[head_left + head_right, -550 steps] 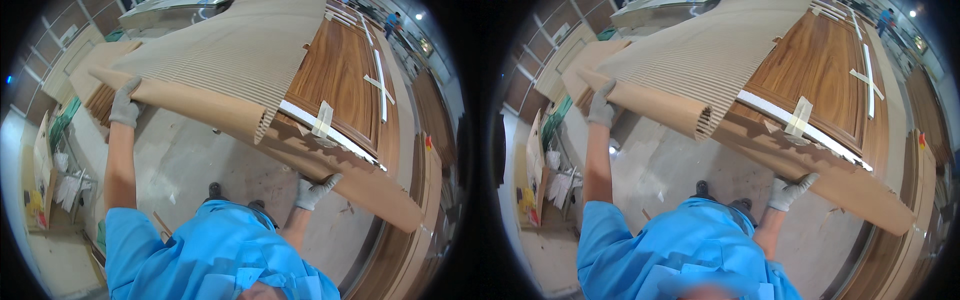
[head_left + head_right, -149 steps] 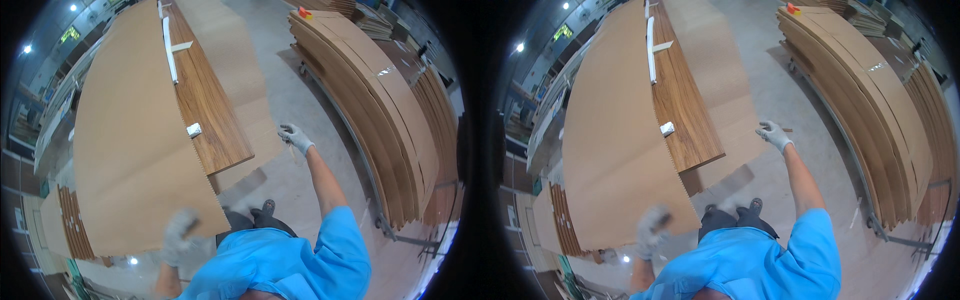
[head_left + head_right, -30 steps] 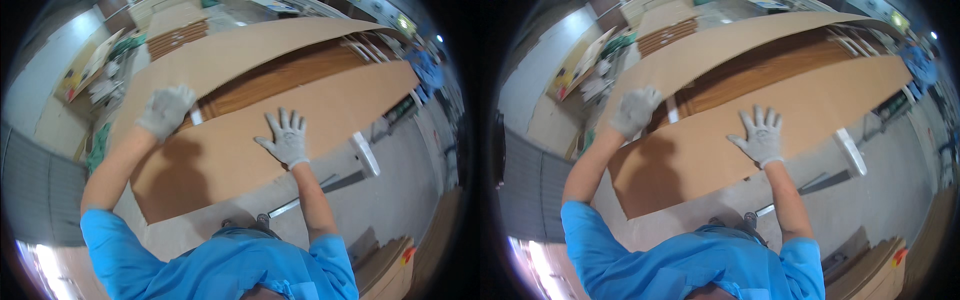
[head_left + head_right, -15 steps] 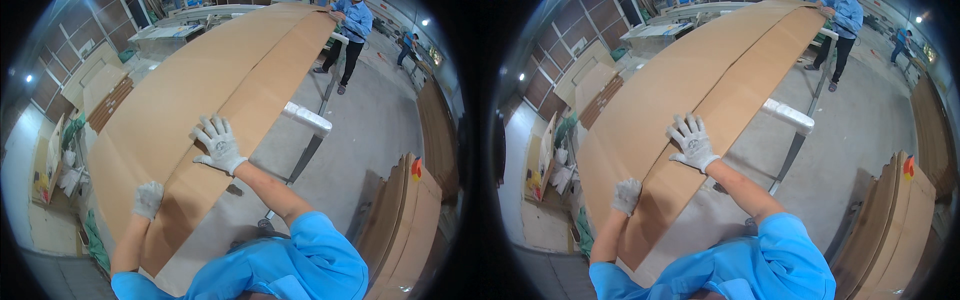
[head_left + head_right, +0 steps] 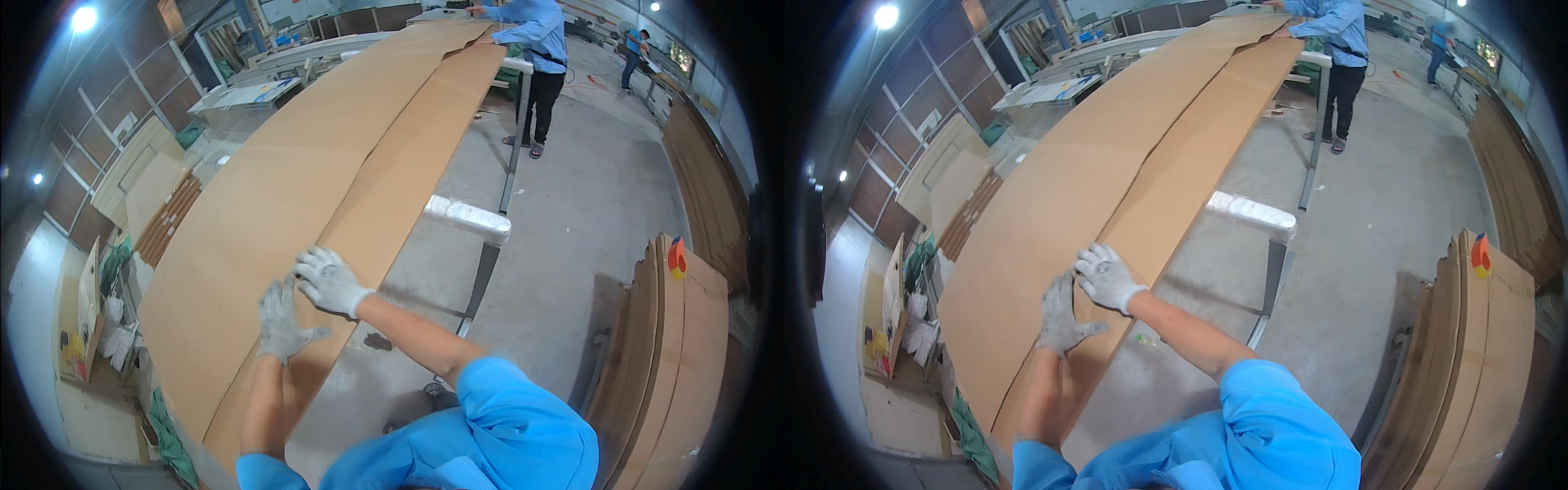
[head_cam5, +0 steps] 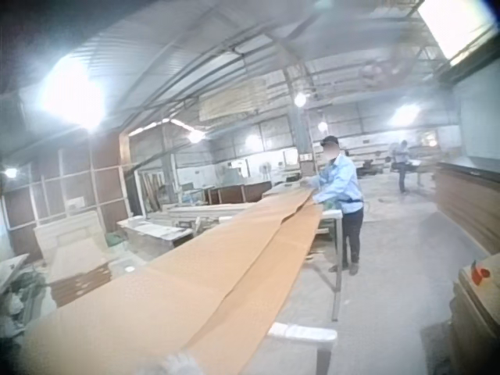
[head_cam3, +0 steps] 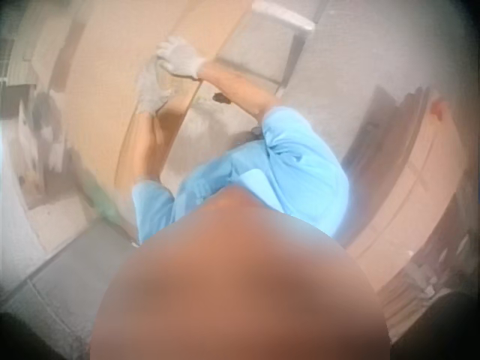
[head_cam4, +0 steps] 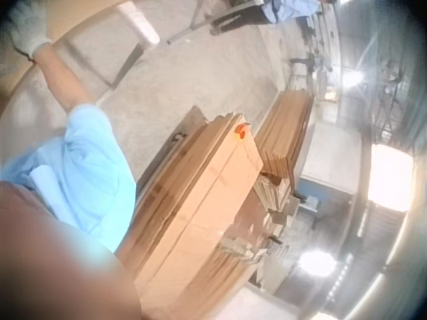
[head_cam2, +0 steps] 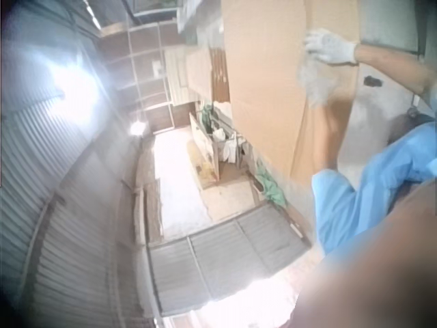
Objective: The person wraps a large wooden panel with corrugated cardboard, folds the edges, and secures them with packing tape. A coworker assists by holding the panel and applying tape at times.
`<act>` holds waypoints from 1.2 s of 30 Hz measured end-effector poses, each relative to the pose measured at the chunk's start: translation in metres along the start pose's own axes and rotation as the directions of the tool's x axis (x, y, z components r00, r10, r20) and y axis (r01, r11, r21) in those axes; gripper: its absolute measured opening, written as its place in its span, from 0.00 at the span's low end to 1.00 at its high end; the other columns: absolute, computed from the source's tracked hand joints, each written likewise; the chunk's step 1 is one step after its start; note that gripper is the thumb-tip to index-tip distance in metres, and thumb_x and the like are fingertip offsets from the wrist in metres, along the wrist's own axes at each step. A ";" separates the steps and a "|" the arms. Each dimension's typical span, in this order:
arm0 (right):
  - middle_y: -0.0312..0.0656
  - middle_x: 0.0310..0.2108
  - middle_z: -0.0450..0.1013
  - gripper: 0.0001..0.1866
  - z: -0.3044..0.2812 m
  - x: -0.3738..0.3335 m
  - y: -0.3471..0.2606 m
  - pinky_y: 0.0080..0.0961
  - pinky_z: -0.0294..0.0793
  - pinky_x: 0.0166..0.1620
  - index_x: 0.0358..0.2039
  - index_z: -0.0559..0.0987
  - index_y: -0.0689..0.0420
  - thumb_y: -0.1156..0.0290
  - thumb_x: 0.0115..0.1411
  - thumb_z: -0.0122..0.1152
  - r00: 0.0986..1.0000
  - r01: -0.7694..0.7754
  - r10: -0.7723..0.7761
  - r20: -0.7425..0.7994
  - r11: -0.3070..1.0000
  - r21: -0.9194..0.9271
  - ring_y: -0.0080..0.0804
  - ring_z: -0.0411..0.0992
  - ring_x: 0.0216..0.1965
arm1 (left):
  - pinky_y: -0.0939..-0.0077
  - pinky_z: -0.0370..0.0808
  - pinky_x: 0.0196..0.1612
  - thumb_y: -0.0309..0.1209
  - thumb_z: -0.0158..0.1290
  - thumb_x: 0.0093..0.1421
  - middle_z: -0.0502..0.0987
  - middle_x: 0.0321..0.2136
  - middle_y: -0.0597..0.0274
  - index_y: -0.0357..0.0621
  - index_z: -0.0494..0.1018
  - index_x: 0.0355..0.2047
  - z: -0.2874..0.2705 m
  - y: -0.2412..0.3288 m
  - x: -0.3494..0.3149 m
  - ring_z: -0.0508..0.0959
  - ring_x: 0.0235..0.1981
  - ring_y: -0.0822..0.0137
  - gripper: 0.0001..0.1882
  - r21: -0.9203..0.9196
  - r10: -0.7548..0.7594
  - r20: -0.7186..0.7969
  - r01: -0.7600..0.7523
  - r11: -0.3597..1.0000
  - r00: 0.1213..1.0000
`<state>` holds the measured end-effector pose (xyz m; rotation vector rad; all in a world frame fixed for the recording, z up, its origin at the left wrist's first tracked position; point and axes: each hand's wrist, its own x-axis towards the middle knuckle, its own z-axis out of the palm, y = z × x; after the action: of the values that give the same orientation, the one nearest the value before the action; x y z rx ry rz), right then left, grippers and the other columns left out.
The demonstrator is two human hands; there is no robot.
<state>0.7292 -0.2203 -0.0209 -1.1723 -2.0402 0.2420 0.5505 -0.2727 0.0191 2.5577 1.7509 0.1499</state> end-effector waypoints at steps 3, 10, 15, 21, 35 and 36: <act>0.50 0.52 0.71 0.20 -0.077 -0.036 0.033 0.51 0.64 0.59 0.45 0.79 0.55 0.55 0.58 0.60 0.951 -0.267 0.260 -0.169 0.963 -0.020 0.53 0.65 0.56 | 0.51 0.54 0.70 0.64 0.70 0.34 0.53 0.69 0.39 0.45 0.53 0.70 0.003 -0.006 -0.003 0.53 0.69 0.41 0.68 0.028 -0.062 0.059 0.061 0.998 0.996; 0.53 0.62 0.62 0.30 -0.129 -0.034 0.132 0.49 0.57 0.64 0.56 0.74 0.56 0.46 0.62 0.57 0.566 -0.653 0.521 -0.639 0.756 0.039 0.57 0.54 0.64 | 0.55 0.60 0.66 0.61 0.71 0.35 0.59 0.64 0.41 0.50 0.62 0.67 -0.011 0.011 -0.013 0.59 0.65 0.43 0.60 0.170 -0.115 0.076 0.101 0.980 0.990; 0.55 0.68 0.58 0.34 -0.047 0.009 0.166 0.53 0.49 0.70 0.60 0.74 0.52 0.41 0.62 0.57 0.581 -0.590 0.565 -0.585 0.788 0.175 0.64 0.42 0.71 | 0.55 0.63 0.64 0.59 0.71 0.37 0.65 0.61 0.43 0.50 0.65 0.64 -0.036 0.024 -0.007 0.64 0.62 0.46 0.55 0.103 -0.131 0.168 0.114 0.988 0.977; 0.52 0.68 0.59 0.32 -0.057 -0.002 0.161 0.54 0.46 0.70 0.59 0.75 0.53 0.43 0.63 0.57 0.578 -0.583 0.594 -0.560 0.781 0.226 0.63 0.40 0.72 | 0.55 0.62 0.64 0.59 0.70 0.39 0.66 0.60 0.44 0.49 0.65 0.64 -0.042 0.025 0.105 0.64 0.62 0.45 0.54 -0.037 0.123 -0.162 -0.131 0.991 0.979; 0.54 0.63 0.63 0.28 -0.072 -0.007 0.191 0.48 0.48 0.70 0.62 0.69 0.55 0.52 0.68 0.53 0.691 -0.523 0.526 -0.496 0.837 0.158 0.55 0.54 0.67 | 0.36 0.55 0.64 0.74 0.62 0.35 0.54 0.69 0.43 0.65 0.49 0.73 -0.005 0.134 0.248 0.56 0.68 0.40 0.67 0.175 0.094 0.202 -0.131 0.976 0.975; 0.54 0.63 0.63 0.28 -0.086 -0.016 0.201 0.47 0.50 0.70 0.63 0.68 0.55 0.52 0.68 0.52 0.727 -0.503 0.539 -0.427 0.840 0.204 0.54 0.54 0.67 | 0.36 0.54 0.63 0.75 0.62 0.35 0.54 0.69 0.42 0.64 0.49 0.73 -0.005 0.134 0.246 0.56 0.67 0.40 0.67 0.147 0.120 0.194 -0.149 0.978 0.974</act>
<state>0.9257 -0.1371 -0.0693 -1.5692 -1.2338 0.2699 0.7626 -0.0920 0.0499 2.7000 1.5841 -0.2278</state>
